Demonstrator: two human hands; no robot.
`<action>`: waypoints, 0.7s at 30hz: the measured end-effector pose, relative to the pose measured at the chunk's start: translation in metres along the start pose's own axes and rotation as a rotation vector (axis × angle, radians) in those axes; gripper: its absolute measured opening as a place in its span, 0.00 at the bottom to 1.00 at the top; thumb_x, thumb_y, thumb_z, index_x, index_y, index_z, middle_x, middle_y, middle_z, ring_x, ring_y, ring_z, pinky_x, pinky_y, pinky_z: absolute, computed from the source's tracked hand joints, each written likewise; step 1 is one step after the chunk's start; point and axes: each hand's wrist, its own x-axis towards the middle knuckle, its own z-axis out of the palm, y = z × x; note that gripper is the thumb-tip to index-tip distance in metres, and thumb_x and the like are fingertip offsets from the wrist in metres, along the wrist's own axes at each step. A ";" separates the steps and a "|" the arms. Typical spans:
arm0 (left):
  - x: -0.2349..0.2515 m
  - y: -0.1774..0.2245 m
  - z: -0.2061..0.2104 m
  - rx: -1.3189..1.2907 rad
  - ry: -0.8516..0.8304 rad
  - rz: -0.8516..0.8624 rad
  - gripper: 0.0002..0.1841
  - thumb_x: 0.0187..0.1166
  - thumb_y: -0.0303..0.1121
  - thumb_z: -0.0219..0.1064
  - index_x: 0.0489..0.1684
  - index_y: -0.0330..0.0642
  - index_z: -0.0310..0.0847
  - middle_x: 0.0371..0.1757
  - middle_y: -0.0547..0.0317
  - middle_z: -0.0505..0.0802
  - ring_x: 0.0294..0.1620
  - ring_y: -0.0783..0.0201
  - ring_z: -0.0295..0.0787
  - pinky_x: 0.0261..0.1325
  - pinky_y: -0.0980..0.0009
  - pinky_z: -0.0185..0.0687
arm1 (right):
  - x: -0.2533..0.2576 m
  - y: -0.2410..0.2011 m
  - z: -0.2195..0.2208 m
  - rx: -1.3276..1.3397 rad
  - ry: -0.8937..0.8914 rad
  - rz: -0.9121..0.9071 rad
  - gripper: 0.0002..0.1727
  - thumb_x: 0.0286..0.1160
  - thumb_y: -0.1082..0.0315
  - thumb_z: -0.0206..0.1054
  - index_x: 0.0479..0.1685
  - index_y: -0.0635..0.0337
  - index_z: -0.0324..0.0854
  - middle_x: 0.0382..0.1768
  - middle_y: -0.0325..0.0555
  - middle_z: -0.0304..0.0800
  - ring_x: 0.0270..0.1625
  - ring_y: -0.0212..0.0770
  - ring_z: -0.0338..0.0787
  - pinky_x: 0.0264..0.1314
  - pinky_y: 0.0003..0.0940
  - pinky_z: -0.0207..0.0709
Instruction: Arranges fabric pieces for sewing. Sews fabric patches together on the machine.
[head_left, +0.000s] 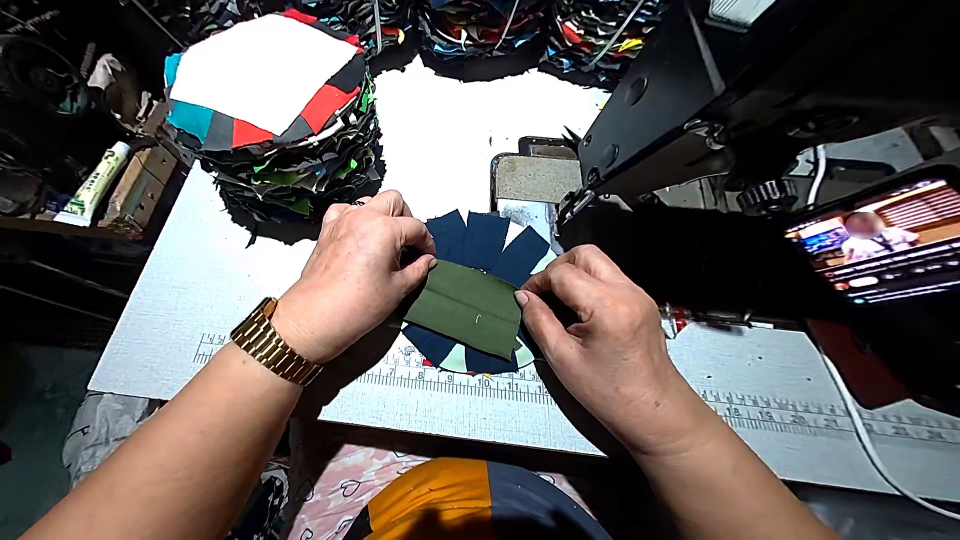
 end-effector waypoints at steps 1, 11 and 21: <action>0.000 0.000 0.000 0.007 -0.001 0.015 0.05 0.76 0.41 0.71 0.36 0.56 0.94 0.40 0.67 0.87 0.48 0.65 0.83 0.62 0.52 0.70 | 0.000 0.000 0.000 0.001 0.003 0.000 0.08 0.78 0.65 0.64 0.34 0.55 0.87 0.37 0.39 0.80 0.40 0.35 0.81 0.38 0.30 0.74; -0.010 0.009 -0.019 0.096 0.258 0.051 0.08 0.78 0.29 0.66 0.47 0.44 0.91 0.46 0.52 0.89 0.52 0.52 0.85 0.58 0.48 0.75 | -0.003 -0.006 -0.006 0.014 0.056 -0.152 0.09 0.75 0.70 0.65 0.42 0.61 0.91 0.45 0.50 0.83 0.47 0.44 0.83 0.45 0.36 0.78; -0.044 0.048 0.033 0.108 -0.096 0.258 0.23 0.86 0.32 0.54 0.79 0.44 0.78 0.84 0.51 0.79 0.89 0.50 0.67 0.89 0.43 0.60 | -0.020 -0.006 -0.009 0.002 -0.068 -0.259 0.15 0.79 0.62 0.65 0.50 0.60 0.93 0.49 0.47 0.88 0.54 0.44 0.85 0.54 0.37 0.79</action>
